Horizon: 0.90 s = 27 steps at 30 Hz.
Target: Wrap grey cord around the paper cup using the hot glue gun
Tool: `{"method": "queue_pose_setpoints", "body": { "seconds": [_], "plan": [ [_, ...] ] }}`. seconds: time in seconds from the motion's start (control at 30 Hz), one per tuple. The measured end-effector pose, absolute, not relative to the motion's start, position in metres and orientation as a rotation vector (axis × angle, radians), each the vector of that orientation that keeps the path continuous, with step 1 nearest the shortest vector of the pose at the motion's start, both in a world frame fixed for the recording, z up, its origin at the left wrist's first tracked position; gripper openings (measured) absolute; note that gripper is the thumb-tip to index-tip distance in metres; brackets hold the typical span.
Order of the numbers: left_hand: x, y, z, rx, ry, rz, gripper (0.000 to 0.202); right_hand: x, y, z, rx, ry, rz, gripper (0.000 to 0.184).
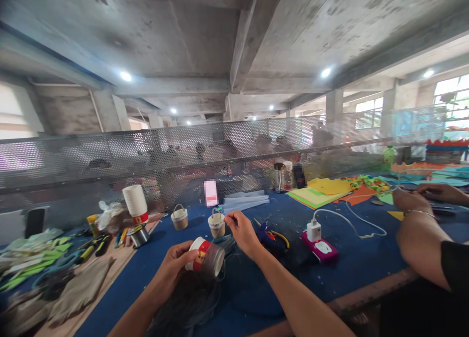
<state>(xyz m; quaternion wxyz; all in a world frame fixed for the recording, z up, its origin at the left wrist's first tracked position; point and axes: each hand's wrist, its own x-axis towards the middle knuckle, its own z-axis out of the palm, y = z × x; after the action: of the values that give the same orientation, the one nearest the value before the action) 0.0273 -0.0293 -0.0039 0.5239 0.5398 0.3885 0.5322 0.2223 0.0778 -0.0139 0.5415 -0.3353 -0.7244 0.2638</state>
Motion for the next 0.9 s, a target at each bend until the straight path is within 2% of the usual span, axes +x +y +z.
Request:
{"method": "queue_pose_setpoints", "body": {
  "seconds": [0.37, 0.6, 0.77, 0.83, 0.9],
  "plan": [
    [0.026, -0.024, -0.008, 1.269, 0.964, 1.314, 0.034, 0.223, 0.082, -0.015, -0.756, -1.656, 0.638, 0.025],
    [0.018, -0.017, -0.007, 1.194, 1.065, 1.502, 0.037, 0.230, 0.080, -0.003, -0.668, -1.651, 0.861, 0.037],
    [0.011, -0.012, -0.011, 1.223, 1.108, 1.651, 0.038, 0.243, 0.043, 0.012, -0.496, -1.977, 1.177, 0.038],
    [0.010, -0.012, -0.011, 1.235, 1.138, 1.688, 0.039, 0.252, 0.031, 0.013, -0.471, -2.141, 1.112, 0.038],
    [0.011, -0.013, -0.011, 1.247, 1.175, 1.715, 0.039, 0.265, 0.026, 0.008, -0.563, -2.152, 0.856, 0.026]
  ]
}}
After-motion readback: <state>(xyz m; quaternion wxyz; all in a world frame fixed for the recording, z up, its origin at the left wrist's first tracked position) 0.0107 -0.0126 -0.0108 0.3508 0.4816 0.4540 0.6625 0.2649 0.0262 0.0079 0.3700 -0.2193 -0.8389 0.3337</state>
